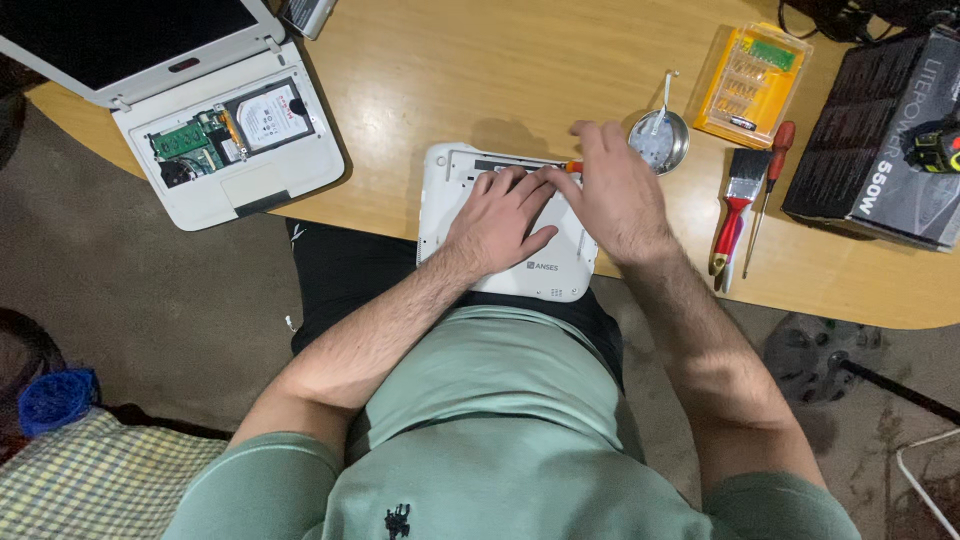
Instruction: The person removes a battery from a white electronic device using a screwdriver. They then proceed to unscrew multiple screws from the back panel of the device, placing the removed screws into a small metal container.
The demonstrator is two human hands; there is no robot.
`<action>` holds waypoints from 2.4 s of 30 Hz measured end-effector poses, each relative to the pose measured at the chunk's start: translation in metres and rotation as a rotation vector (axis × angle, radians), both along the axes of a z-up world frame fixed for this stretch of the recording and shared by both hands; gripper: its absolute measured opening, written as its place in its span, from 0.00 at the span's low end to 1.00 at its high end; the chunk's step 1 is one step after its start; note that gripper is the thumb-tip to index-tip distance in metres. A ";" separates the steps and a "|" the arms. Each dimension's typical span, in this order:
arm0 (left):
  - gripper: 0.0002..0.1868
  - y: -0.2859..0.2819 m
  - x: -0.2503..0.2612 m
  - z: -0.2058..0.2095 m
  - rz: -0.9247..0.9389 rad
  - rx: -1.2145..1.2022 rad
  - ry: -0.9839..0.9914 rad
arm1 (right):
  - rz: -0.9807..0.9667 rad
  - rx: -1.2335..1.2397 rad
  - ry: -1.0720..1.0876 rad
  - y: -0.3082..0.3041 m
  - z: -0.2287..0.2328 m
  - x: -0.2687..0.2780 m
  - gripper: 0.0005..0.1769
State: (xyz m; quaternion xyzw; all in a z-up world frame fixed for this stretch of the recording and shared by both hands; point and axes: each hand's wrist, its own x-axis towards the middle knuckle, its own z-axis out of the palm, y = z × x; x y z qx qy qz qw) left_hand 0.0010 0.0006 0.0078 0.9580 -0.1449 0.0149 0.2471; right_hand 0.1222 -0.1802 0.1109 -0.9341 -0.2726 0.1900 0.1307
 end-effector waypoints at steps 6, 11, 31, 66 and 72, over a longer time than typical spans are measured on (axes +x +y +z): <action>0.33 0.000 -0.001 -0.003 0.012 0.002 -0.005 | 0.017 0.054 0.072 -0.003 -0.005 -0.003 0.24; 0.33 0.000 0.000 -0.002 0.012 0.013 -0.022 | -0.046 -0.007 0.012 -0.017 -0.040 -0.001 0.22; 0.17 0.003 0.011 -0.045 0.235 -0.563 -0.035 | -0.341 0.681 0.054 -0.069 -0.083 -0.046 0.13; 0.06 0.004 0.002 -0.035 0.152 -0.673 -0.191 | -0.543 0.585 0.428 -0.050 -0.112 -0.077 0.08; 0.07 0.008 0.001 -0.033 0.122 -0.664 -0.172 | -0.617 0.672 0.475 -0.039 -0.098 -0.077 0.06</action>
